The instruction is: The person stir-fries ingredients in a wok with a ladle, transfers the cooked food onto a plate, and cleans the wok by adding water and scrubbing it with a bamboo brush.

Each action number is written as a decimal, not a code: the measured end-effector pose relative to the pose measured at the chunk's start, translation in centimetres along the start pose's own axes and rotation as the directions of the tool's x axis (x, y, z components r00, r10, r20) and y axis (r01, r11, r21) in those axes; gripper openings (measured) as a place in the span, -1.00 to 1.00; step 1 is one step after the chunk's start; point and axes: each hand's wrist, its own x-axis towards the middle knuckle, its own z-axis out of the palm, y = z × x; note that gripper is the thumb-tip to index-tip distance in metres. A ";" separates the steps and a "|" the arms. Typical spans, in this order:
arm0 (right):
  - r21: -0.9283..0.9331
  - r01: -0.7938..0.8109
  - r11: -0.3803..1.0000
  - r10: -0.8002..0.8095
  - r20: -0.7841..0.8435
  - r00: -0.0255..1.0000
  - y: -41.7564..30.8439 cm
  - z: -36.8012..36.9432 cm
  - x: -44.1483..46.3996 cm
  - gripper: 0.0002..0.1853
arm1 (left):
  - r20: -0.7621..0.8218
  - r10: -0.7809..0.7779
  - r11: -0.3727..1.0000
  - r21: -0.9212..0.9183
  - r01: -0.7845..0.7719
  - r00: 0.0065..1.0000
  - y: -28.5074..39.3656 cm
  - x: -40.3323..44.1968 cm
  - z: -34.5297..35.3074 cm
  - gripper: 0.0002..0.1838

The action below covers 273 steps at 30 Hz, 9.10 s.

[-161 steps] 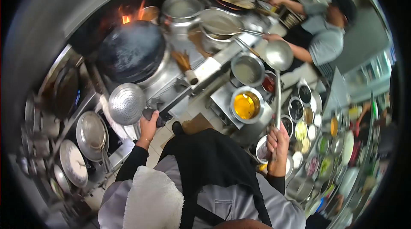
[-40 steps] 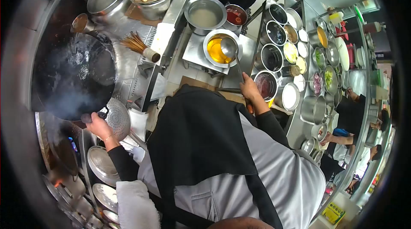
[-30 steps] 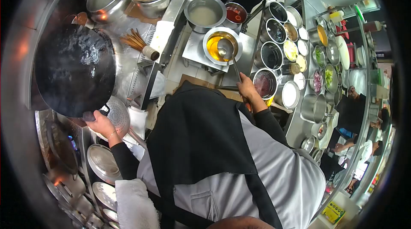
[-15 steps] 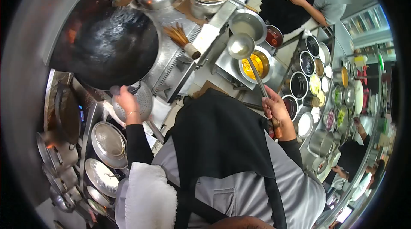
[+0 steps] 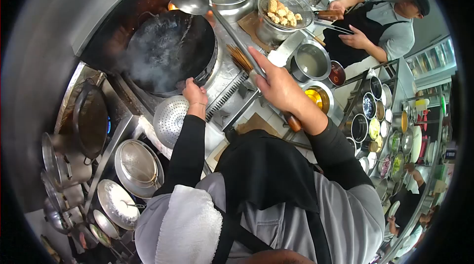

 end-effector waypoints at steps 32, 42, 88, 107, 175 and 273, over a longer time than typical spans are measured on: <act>0.957 -0.195 0.217 0.818 -0.287 -0.499 -26.5 -2.2 -87.8 -0.74 | 0.004 -0.949 0.310 0.199 -0.930 -0.315 -59.3 -73.9 -27.1 -0.49; 0.941 0.074 0.331 0.794 -0.235 -0.561 -31.2 -0.3 -89.2 -0.72 | 0.087 -0.950 0.310 0.402 -0.861 -0.301 -66.7 -77.6 -36.9 -0.59; 0.774 -0.562 0.291 0.937 -0.114 0.329 -11.8 -3.5 -51.1 -0.23 | 0.698 -0.390 0.490 0.709 -0.507 0.600 -29.9 -26.5 -4.4 -0.72; -0.035 -0.796 0.604 0.782 -0.166 0.600 37.2 -9.0 -29.7 -0.35 | 0.584 -0.107 0.727 0.598 -0.337 0.804 -19.0 -23.1 -6.9 -0.82; 0.582 -0.546 0.603 0.174 0.571 0.802 2.7 4.1 3.4 -0.24 | 0.143 0.302 0.765 0.553 -0.329 0.943 10.4 1.4 1.4 -0.71; 0.758 -0.574 0.310 0.938 -0.144 0.316 5.7 -15.7 -65.0 -0.26 | 0.536 -0.486 -0.553 0.422 -0.718 0.690 -25.3 -17.2 -30.6 -0.30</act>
